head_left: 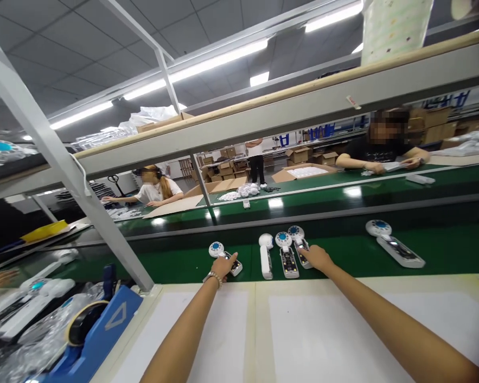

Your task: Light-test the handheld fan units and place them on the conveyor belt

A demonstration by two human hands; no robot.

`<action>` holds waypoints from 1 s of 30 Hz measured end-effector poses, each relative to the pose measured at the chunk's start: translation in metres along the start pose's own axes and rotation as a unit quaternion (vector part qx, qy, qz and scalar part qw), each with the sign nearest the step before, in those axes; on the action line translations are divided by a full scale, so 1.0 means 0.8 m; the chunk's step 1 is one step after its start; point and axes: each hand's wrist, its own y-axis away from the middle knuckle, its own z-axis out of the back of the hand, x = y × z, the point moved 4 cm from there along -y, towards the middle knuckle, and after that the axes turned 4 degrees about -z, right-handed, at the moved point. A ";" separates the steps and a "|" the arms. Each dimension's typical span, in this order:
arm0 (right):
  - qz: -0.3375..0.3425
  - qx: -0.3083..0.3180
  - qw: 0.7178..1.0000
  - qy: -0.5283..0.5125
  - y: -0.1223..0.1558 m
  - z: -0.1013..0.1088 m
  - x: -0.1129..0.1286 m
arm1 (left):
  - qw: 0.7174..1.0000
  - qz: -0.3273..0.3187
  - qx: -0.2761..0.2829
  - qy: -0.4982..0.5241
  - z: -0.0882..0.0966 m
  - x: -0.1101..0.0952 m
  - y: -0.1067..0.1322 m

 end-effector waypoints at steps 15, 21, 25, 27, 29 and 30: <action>0.000 0.295 0.858 -0.420 0.133 -0.016 0.003 | 0.909 -0.077 0.178 0.370 -0.017 -0.045 0.086; 0.013 0.269 0.847 -0.458 0.147 -0.045 -0.006 | 0.894 -0.091 0.225 0.377 -0.090 -0.043 0.131; 0.028 0.245 0.862 -0.442 0.153 -0.046 -0.015 | 0.874 -0.143 0.247 0.393 -0.108 -0.039 0.141; 0.054 0.237 0.870 -0.429 0.156 -0.043 -0.015 | 0.864 -0.143 0.268 0.402 -0.107 -0.040 0.145; 0.071 0.237 0.875 -0.416 0.159 -0.041 -0.014 | 0.855 -0.132 0.292 0.409 -0.105 -0.041 0.147; 0.074 0.239 0.877 -0.410 0.160 -0.042 -0.013 | 0.850 -0.127 0.299 0.414 -0.104 -0.041 0.148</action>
